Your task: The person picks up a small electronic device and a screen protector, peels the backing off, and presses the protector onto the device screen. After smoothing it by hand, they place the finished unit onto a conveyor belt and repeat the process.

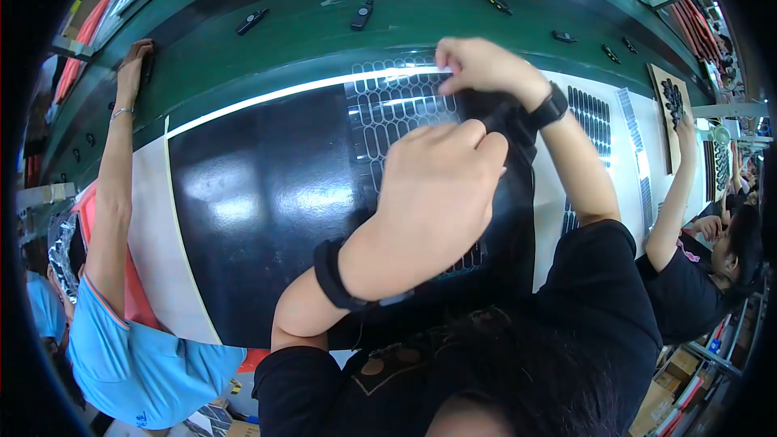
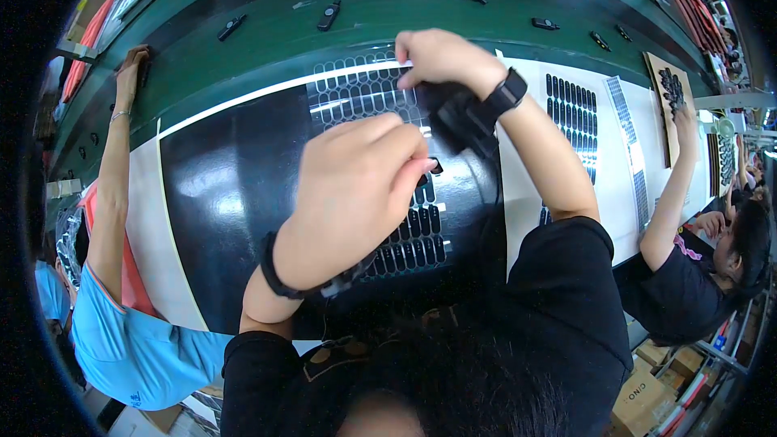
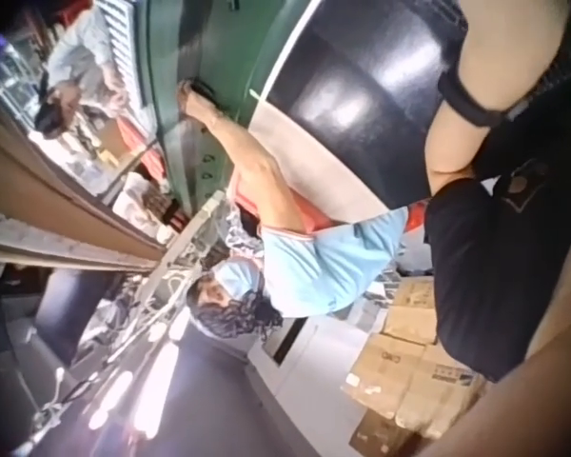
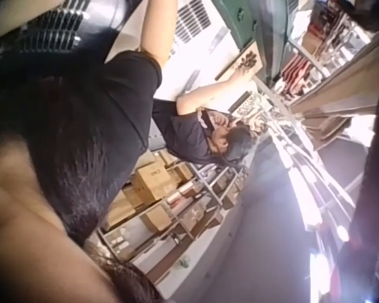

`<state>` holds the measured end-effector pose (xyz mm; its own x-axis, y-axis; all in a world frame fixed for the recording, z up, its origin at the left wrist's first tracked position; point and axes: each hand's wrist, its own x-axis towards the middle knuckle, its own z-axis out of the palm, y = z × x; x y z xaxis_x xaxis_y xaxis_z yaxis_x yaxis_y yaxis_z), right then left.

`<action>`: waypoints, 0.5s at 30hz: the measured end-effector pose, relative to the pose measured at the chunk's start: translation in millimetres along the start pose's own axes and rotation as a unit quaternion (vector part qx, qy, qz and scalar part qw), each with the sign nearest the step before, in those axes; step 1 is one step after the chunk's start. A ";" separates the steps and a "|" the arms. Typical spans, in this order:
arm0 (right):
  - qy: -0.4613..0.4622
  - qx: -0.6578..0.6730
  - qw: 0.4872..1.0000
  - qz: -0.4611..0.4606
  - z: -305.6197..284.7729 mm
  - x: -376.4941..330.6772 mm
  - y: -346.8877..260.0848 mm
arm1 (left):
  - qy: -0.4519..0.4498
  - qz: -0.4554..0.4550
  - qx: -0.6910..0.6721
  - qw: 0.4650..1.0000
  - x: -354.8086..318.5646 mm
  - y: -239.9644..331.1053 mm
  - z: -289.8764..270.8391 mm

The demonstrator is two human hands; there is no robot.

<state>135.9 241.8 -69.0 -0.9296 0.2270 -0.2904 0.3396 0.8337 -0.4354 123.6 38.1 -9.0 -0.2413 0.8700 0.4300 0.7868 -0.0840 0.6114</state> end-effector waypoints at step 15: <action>0.287 0.215 0.932 0.047 -46.4 69.0 71.9 | 0.126 -0.116 -0.057 0.984 5.3 4.7 -40.9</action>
<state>89.5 340.7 -80.8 -0.7735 0.6248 0.1058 0.3354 0.5453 -0.7682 102.8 22.5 23.3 -0.5516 0.7255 0.4115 0.6286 0.0374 0.7768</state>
